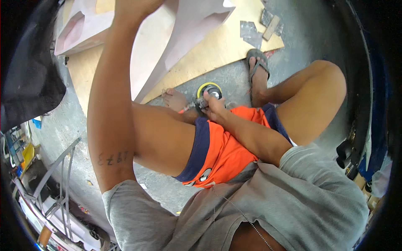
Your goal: Sanding a fiberglass car body part using an orbital sander in a body shop environment.
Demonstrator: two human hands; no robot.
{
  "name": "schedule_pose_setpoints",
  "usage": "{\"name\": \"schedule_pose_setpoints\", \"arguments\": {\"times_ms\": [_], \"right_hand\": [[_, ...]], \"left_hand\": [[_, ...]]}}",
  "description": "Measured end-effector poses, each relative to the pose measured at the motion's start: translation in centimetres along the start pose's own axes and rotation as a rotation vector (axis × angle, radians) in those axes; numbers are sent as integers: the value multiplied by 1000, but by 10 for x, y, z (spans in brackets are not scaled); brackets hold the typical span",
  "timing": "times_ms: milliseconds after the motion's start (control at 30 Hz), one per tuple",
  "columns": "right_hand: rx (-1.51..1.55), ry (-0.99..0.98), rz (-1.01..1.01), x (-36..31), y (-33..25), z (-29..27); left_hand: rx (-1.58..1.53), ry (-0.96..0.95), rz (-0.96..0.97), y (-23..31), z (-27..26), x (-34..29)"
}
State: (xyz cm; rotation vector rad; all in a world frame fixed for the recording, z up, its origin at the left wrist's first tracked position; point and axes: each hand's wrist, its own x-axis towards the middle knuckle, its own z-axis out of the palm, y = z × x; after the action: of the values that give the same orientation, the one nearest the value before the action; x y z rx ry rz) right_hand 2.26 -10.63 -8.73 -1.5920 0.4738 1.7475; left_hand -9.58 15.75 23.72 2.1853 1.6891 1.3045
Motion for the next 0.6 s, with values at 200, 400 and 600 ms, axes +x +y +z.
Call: {"name": "schedule_pose_setpoints", "arguments": {"times_ms": [200, 400, 600], "right_hand": [[-40, -16, -362, -35, -57, 1], [182, -284, -672, -37, -152, 21], [-74, -230, -856, -30, -193, 44]], "left_hand": [[-94, -26, 97, -3, 7, 1], [-136, 8, 79, -8, 9, 3], [8, -42, -1, -5, 5, 4]]}}
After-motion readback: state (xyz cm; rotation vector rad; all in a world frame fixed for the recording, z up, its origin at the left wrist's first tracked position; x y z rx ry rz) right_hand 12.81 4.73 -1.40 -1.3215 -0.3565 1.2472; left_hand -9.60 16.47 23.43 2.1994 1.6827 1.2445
